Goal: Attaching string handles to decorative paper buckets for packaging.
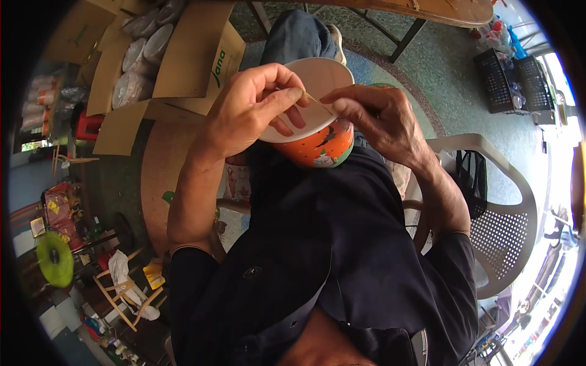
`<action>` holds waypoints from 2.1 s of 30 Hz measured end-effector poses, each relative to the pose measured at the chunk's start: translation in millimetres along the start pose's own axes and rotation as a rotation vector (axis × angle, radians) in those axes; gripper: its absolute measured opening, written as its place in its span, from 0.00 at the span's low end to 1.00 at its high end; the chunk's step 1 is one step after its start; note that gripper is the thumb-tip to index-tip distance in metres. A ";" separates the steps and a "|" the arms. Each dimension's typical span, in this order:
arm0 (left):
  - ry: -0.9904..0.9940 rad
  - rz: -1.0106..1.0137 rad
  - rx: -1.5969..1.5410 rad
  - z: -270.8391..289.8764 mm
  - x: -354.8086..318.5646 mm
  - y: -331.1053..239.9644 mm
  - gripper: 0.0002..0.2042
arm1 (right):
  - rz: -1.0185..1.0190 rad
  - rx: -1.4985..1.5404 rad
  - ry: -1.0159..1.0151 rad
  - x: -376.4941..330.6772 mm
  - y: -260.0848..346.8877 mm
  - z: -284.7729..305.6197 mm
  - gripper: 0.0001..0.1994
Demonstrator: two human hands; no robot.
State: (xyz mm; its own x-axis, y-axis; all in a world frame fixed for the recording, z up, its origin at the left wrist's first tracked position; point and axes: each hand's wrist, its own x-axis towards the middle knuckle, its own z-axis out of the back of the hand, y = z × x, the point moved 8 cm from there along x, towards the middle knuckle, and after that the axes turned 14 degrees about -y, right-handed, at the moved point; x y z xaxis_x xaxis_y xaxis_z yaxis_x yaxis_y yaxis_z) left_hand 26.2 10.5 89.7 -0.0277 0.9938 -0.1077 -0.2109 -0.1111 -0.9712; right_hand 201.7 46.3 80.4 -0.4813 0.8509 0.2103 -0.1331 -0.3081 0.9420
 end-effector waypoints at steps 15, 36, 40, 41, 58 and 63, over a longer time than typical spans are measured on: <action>0.334 -0.015 -0.309 -42.9 21.1 -10.9 0.17 | 0.007 0.292 -0.174 -8.7 13.9 13.3 0.05; 0.144 -0.104 -0.221 -32.5 16.6 -18.7 0.04 | -0.233 0.571 -0.170 3.9 -11.3 19.2 0.11; 0.115 -0.307 -0.409 -27.4 12.1 -36.3 0.02 | -0.173 0.459 -0.038 1.0 -21.3 -14.2 0.09; 0.078 -0.365 -0.380 -26.8 10.6 -42.4 0.03 | -0.172 0.458 -0.044 0.5 -21.8 -13.2 0.09; 0.285 -0.028 -0.135 -52.7 18.6 -33.4 0.05 | 0.609 -0.171 0.031 9.7 81.3 44.3 0.17; 0.337 -0.045 -0.083 -55.7 21.5 -28.6 0.08 | 0.625 -0.227 -0.043 10.4 67.0 43.8 0.16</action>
State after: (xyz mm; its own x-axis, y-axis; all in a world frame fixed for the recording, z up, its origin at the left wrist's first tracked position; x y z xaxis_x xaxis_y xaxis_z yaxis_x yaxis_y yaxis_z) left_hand 86.0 35.2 103.2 0.3066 0.9449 -0.1146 -0.1242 -0.0797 -0.9891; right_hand 225.8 53.1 157.2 -0.4924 0.4983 0.7136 -0.0217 -0.8266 0.5623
